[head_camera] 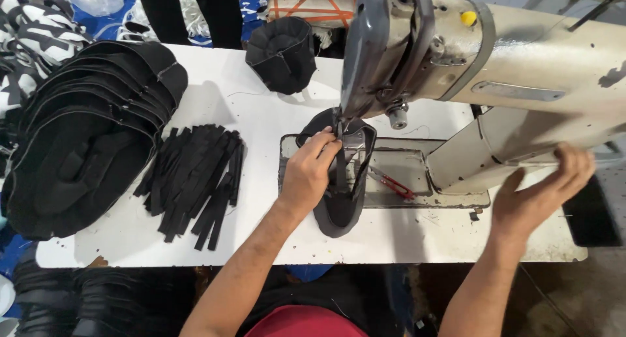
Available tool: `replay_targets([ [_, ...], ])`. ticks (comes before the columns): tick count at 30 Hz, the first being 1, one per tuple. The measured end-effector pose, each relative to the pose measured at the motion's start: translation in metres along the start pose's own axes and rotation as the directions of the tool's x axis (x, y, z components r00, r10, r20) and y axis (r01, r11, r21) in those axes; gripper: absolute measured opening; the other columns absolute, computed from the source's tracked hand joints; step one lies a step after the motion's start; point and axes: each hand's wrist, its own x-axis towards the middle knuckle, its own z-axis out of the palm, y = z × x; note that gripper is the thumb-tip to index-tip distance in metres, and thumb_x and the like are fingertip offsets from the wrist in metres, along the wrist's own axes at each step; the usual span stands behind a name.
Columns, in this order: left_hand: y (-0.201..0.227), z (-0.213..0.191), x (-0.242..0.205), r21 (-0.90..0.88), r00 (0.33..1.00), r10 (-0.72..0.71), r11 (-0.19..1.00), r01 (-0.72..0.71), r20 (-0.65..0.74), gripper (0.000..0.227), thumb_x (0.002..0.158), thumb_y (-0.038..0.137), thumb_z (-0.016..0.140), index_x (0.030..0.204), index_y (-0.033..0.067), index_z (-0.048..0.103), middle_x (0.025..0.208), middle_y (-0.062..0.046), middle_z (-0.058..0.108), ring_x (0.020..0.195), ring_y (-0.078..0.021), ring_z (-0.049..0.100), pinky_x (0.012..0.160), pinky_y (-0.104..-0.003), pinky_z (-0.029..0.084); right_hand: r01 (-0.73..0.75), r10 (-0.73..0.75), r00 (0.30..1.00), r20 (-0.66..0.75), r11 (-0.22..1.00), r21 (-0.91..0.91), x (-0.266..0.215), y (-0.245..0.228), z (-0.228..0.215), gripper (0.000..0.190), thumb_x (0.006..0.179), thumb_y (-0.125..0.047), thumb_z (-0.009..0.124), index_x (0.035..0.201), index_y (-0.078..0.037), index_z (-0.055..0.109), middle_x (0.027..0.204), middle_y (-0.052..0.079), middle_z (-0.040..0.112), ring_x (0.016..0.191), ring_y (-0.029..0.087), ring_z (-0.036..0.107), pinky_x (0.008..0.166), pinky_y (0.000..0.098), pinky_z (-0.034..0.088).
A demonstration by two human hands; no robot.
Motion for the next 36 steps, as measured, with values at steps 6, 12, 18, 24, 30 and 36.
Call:
replay_targets([
  [6,-0.045,0.015,0.035,-0.239,0.913,-0.404,0.883,0.405,0.057,0.019,0.099,0.0,0.063,0.115,0.0092,0.066,0.114,-0.008,0.069,0.108,-0.0209,0.073,0.082,-0.031,0.063,-0.188,0.182,0.982,0.057,0.97,0.153,-0.018,-0.019,-0.003,0.073,0.089,0.017,0.056,0.156,-0.006,0.038,0.164,0.015,0.032,0.162,0.035,0.026,0.114,0.0461,0.048],
  [12,-0.111,0.06,0.047,-0.339,0.442,-0.558,0.284,0.897,0.702,0.03,0.089,0.022,0.075,0.117,0.0182,0.066,0.099,-0.006,0.072,0.089,-0.0141,0.069,0.074,-0.023,0.053,-0.199,0.213,0.977,-0.024,0.943,0.266,-0.021,-0.009,0.023,0.075,0.09,0.014,0.054,0.158,-0.007,0.031,0.167,0.018,0.025,0.163,0.041,0.011,0.119,0.0469,0.05],
  [18,-0.035,0.033,-0.015,-0.859,0.53,-0.807,0.056,0.509,0.262,0.038,0.082,0.006,0.084,0.092,0.0087,0.047,0.087,0.002,0.054,0.077,-0.0072,0.054,0.069,-0.021,0.049,-0.06,0.065,0.994,-0.093,0.997,0.055,0.012,-0.015,0.026,0.079,0.074,0.014,0.056,0.146,-0.004,0.029,0.149,0.017,0.029,0.154,0.037,0.018,0.135,0.0556,0.021],
  [24,-0.018,0.039,-0.026,-0.893,0.596,-0.798,0.201,0.402,0.089,0.037,0.09,0.005,0.082,0.095,0.0112,0.046,0.088,0.006,0.044,0.078,-0.0023,0.039,0.068,-0.017,0.037,-0.056,0.057,0.998,-0.015,0.995,0.079,0.016,-0.033,0.005,0.07,0.085,0.016,0.053,0.148,-0.001,0.029,0.147,0.02,0.03,0.152,0.04,0.022,0.13,0.0545,0.03],
  [30,-0.017,0.033,-0.019,-0.924,0.559,-0.813,0.076,0.376,0.16,0.034,0.088,0.006,0.08,0.095,0.0108,0.048,0.087,0.005,0.05,0.077,-0.0027,0.045,0.068,-0.018,0.042,-0.055,0.056,0.998,0.015,0.997,-0.061,-0.019,0.011,0.014,0.07,0.091,0.014,0.06,0.154,-0.004,0.035,0.154,0.016,0.037,0.159,0.037,0.025,0.132,0.0557,0.028],
  [36,-0.041,0.024,-0.06,-0.871,0.48,-0.85,0.054,0.488,0.216,0.018,0.099,0.02,0.065,0.111,0.0089,0.056,0.078,0.001,0.052,0.059,-0.0073,0.047,0.048,-0.023,0.04,-0.165,0.158,0.986,0.056,0.973,0.161,-0.034,-0.016,0.014,0.073,0.089,0.013,0.054,0.157,-0.004,0.033,0.162,0.017,0.032,0.16,0.041,0.018,0.133,0.0559,0.042],
])
